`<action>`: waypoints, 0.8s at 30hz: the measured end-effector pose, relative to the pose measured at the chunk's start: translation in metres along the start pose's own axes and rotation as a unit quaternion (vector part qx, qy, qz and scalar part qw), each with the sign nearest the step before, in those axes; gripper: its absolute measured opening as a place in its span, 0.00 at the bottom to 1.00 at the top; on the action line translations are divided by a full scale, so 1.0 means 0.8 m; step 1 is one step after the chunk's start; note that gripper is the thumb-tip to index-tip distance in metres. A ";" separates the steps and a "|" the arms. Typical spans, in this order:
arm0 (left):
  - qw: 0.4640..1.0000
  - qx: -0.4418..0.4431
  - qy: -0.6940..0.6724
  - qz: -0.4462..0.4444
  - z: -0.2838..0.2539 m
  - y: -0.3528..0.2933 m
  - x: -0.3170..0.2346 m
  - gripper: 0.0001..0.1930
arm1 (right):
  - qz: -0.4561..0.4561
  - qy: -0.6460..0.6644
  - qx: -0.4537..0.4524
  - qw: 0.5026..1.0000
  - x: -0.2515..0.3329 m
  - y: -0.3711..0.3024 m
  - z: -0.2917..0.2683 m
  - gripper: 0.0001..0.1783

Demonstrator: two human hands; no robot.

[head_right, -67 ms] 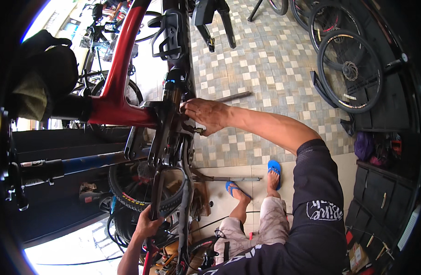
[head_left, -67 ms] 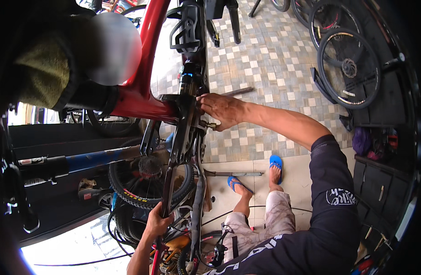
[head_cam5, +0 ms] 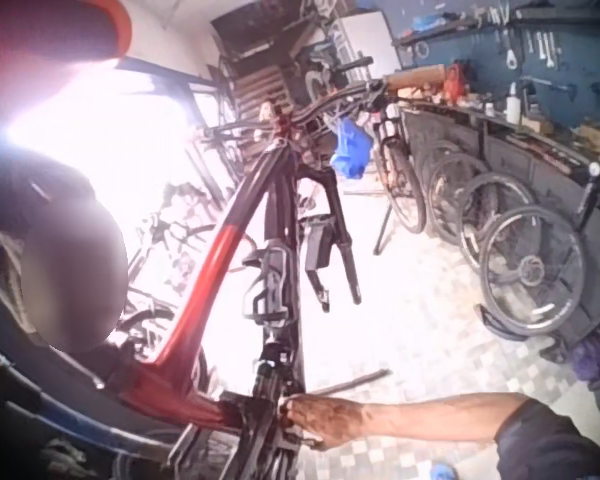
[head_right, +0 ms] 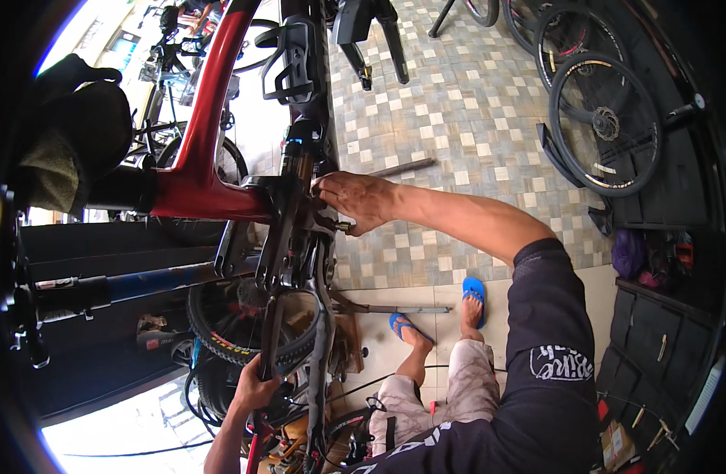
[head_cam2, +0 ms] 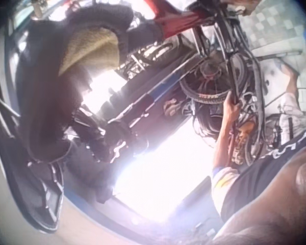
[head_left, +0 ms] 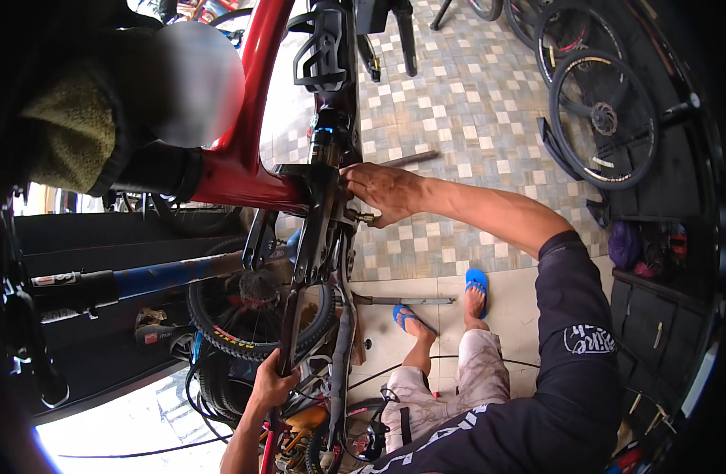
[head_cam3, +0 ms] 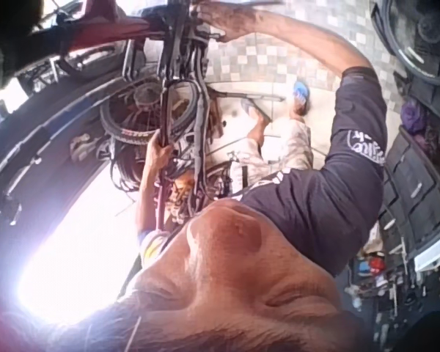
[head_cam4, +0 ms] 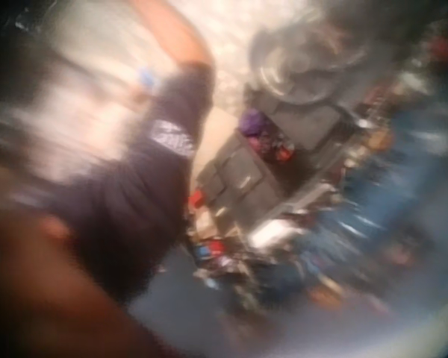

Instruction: The person selects small parts from a basket, then installs a black rear derailleur onto a red bicycle frame mounted on a repair stand. They thread the derailleur cable and tighten the mounting bolt with a hex key, then reposition the frame to continue adjustments.

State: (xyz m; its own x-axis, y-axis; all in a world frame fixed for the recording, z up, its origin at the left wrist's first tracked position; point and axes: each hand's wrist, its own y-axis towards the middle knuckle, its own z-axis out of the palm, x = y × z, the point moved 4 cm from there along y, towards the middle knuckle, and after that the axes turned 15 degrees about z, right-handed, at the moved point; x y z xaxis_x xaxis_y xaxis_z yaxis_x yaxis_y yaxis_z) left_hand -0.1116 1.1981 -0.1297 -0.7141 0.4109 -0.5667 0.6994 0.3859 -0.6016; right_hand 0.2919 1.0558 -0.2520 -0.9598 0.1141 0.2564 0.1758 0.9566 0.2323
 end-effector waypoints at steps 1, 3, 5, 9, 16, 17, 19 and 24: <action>1.000 0.002 0.013 -0.027 -0.001 0.001 0.005 0.12 | -0.007 -0.004 -0.007 1.000 -0.001 0.002 -0.002 0.55; 1.000 -0.007 0.015 0.003 -0.001 0.009 0.005 0.14 | -0.012 -0.009 0.013 1.000 -0.003 0.004 -0.004 0.53; 0.999 -0.020 0.034 0.021 -0.004 0.020 0.003 0.16 | -0.020 0.012 0.022 0.999 -0.011 0.010 -0.010 0.53; 0.997 -0.005 0.043 0.056 -0.013 0.018 -0.010 0.13 | -0.061 0.080 0.041 0.994 -0.024 0.013 -0.015 0.53; 0.999 -0.004 0.048 0.020 -0.012 0.016 -0.011 0.13 | -0.053 0.188 0.032 0.980 -0.030 0.012 -0.003 0.48; 0.998 -0.011 0.053 0.027 -0.009 0.016 -0.012 0.13 | -0.046 0.201 0.035 0.978 -0.030 0.013 -0.003 0.48; 0.998 -0.015 0.065 0.021 -0.007 0.014 -0.014 0.14 | -0.034 0.208 0.041 0.977 -0.030 0.013 -0.003 0.47; 0.988 -0.013 0.152 0.014 -0.014 0.012 -0.032 0.14 | -0.018 0.207 0.041 0.977 -0.024 0.012 -0.010 0.49</action>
State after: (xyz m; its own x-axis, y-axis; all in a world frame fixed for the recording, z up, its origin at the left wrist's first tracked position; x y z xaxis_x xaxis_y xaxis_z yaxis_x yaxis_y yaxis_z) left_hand -0.0864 1.2002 -0.1145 -0.6558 0.6493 -0.3852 0.7222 0.3910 -0.5705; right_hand 0.3134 1.0606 -0.2471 -0.7915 -0.0215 0.6108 0.1092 0.9783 0.1758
